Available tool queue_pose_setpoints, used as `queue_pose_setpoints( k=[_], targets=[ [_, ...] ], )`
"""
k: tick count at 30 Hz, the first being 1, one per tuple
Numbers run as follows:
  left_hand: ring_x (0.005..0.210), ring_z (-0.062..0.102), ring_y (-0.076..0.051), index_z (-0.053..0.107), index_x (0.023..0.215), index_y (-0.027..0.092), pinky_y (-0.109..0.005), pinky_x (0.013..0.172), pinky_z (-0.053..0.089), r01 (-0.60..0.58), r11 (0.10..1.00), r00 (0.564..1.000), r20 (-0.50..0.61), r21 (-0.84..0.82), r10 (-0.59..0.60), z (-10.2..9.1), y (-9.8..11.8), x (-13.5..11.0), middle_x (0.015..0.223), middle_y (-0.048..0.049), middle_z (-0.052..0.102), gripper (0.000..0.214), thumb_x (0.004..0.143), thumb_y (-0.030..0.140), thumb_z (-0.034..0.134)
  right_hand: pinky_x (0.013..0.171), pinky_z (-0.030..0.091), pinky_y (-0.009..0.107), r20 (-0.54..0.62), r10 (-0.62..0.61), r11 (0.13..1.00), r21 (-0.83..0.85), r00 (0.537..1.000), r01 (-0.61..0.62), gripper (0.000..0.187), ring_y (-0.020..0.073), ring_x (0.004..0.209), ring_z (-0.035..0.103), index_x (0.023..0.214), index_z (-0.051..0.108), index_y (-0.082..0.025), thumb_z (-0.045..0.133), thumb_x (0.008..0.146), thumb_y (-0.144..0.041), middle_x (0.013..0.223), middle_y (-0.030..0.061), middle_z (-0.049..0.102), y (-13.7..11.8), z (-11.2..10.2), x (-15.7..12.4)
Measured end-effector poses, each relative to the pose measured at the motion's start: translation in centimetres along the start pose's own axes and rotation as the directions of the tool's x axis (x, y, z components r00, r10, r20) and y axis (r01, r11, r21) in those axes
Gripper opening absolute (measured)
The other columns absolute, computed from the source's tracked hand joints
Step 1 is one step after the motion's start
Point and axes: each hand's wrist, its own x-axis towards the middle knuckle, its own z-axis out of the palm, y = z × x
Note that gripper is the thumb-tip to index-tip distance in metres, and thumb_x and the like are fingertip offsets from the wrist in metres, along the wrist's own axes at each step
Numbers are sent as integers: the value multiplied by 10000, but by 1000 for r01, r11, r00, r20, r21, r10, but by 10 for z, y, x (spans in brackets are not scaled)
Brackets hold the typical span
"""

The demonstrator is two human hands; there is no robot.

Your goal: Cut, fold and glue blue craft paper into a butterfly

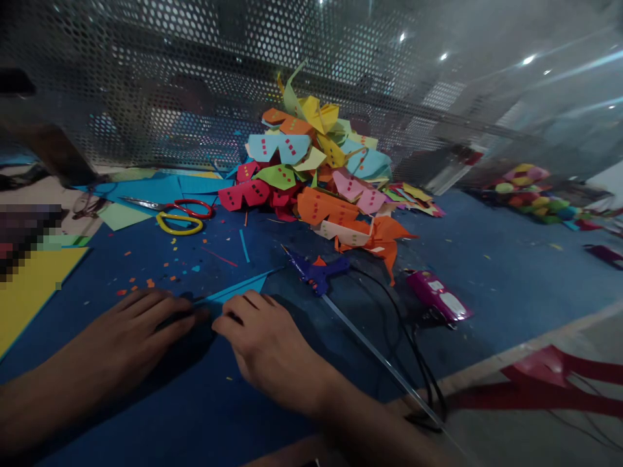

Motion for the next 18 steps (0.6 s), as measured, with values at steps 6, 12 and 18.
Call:
queue_pose_setpoints(
  k=[6, 12, 18],
  targets=[
    [925, 616, -298, 670, 1221, 183, -469, 847, 481, 19, 999, 1000, 15, -31, -18, 0, 1, 0, 1069, -97, 697, 407, 875, 22, 529, 899, 494, 343, -6, 4, 1000, 18, 1000, -4, 265, 202, 1010, 575, 1084, 680, -167, 532, 935, -6, 1085, 58, 699, 2, 0, -1],
    [921, 600, -270, 691, 1206, 173, -435, 849, 468, 66, 997, 998, -4, -45, -66, 2, 3, -1, 1074, -97, 708, 405, 907, 23, 463, 915, 509, 344, -4, 13, 1000, 17, 1000, -13, 252, 199, 1018, 593, 1059, 674, -171, 551, 918, -1, 1094, 60, 704, 4, 1, -2],
    [904, 596, -264, 701, 1133, 157, -415, 831, 471, 59, 996, 998, -25, -72, -61, 3, 3, 0, 1050, -101, 713, 377, 904, 22, 433, 908, 516, 348, 1, 9, 1000, 6, 1000, -9, 230, 202, 1023, 605, 1062, 672, -174, 548, 940, -24, 1111, 61, 711, 3, 0, -2]
  ],
)
